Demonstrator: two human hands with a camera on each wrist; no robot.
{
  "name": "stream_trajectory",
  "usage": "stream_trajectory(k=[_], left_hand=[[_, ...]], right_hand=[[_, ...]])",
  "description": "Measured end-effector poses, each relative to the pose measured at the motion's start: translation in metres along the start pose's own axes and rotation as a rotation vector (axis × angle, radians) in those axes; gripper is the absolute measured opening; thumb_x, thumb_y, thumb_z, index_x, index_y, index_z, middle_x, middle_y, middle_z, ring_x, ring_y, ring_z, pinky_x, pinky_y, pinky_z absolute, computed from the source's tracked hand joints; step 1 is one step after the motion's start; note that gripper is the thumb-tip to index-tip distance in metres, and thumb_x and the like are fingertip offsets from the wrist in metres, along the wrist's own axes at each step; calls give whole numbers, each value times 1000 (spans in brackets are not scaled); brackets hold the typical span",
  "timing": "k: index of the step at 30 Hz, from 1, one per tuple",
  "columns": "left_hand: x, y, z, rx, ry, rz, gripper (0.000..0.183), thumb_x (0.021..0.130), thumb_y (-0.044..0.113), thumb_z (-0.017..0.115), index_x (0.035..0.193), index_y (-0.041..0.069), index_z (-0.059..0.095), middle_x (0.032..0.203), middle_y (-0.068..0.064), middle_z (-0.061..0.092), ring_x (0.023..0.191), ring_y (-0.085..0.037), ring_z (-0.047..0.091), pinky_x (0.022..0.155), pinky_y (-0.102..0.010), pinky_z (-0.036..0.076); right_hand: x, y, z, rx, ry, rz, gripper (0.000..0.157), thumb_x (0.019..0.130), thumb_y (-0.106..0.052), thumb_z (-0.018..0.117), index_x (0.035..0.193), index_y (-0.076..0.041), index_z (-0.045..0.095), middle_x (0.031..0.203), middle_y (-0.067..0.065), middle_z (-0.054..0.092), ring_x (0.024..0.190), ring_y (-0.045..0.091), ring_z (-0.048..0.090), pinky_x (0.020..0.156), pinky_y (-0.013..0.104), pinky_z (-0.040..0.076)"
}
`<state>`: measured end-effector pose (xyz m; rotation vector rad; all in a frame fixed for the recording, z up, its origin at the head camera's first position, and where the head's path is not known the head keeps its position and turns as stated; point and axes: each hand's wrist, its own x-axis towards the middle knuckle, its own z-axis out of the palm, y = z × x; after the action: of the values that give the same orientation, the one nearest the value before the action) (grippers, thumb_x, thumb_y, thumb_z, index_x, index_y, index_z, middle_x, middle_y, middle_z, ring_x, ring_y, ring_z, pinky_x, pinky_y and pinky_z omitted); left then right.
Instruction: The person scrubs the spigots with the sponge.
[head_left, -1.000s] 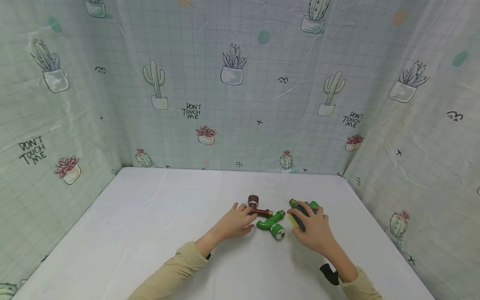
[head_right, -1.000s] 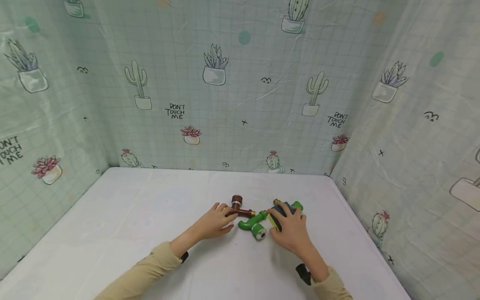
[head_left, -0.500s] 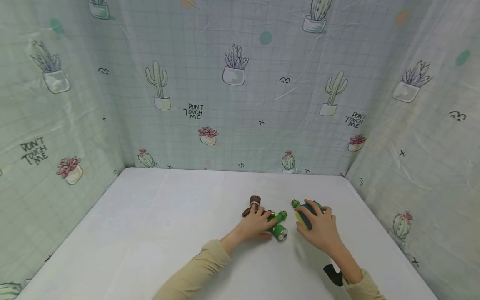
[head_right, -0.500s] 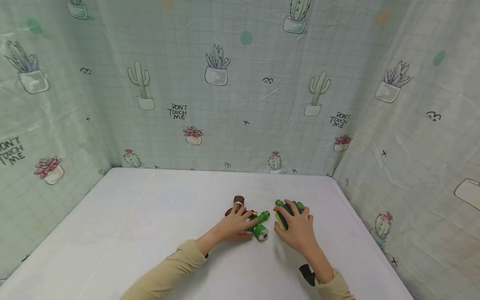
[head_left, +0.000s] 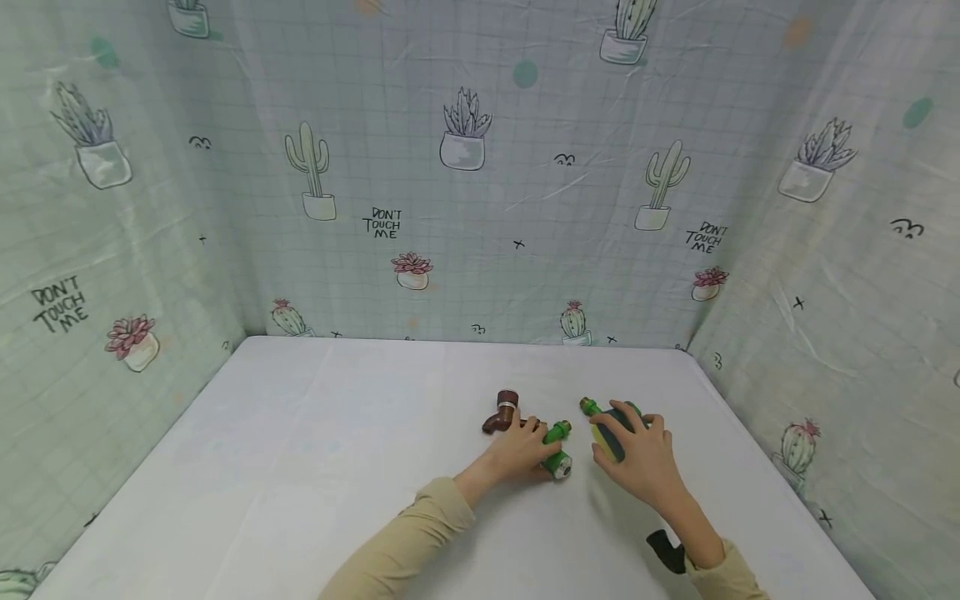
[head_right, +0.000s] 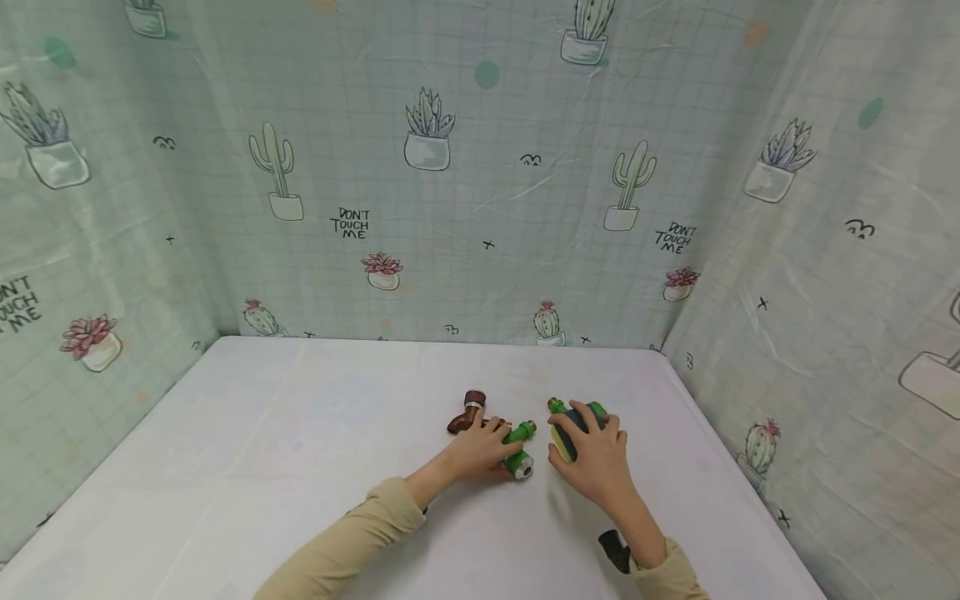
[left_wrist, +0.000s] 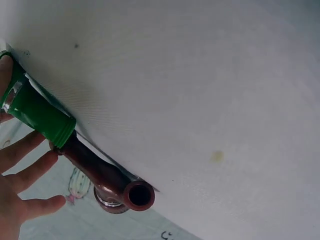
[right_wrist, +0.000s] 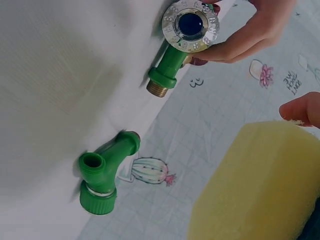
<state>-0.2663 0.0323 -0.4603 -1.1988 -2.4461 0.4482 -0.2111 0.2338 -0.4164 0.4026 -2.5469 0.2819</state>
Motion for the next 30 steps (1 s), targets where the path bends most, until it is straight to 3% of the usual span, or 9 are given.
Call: stream_trajectory(k=[11, 15, 19, 26, 30], left_hand=[[-5, 3, -6, 82, 11, 30, 45, 74, 63, 51, 112, 39, 49, 109, 1, 60, 102, -18, 56, 90, -49, 45], [-11, 1, -10, 62, 13, 33, 45, 72, 62, 53, 112, 41, 50, 110, 4, 61, 101, -17, 57, 92, -49, 44], [-19, -3, -16, -5, 30, 15, 44, 73, 58, 55, 113, 40, 50, 113, 2, 60, 102, -18, 57, 93, -48, 44], [-37, -16, -25, -85, 133, -24, 44, 73, 56, 58, 112, 38, 50, 109, 4, 59, 98, -16, 58, 91, -44, 45], [-49, -25, -29, -288, 189, -83, 45, 74, 50, 61, 114, 32, 53, 111, 1, 56, 94, -14, 58, 85, -39, 49]], right_hand=[[-4, 0, 4, -3, -16, 13, 31, 74, -30, 67, 104, -27, 60, 124, 11, 48, 94, 48, 42, 67, 58, 39], [-6, 0, 7, -1, -20, 9, 30, 74, -29, 67, 103, -27, 59, 124, 11, 48, 95, 47, 41, 68, 58, 38], [-8, 0, 8, 3, -11, -7, 29, 74, -28, 67, 103, -28, 60, 123, 10, 49, 93, 46, 42, 67, 56, 39], [-7, -2, 13, 30, 10, -40, 28, 74, -22, 69, 100, -29, 61, 122, 9, 50, 93, 46, 43, 66, 56, 39], [-5, -6, 16, 70, 14, -78, 30, 76, -20, 68, 103, -30, 61, 124, 11, 50, 97, 46, 43, 69, 56, 40]])
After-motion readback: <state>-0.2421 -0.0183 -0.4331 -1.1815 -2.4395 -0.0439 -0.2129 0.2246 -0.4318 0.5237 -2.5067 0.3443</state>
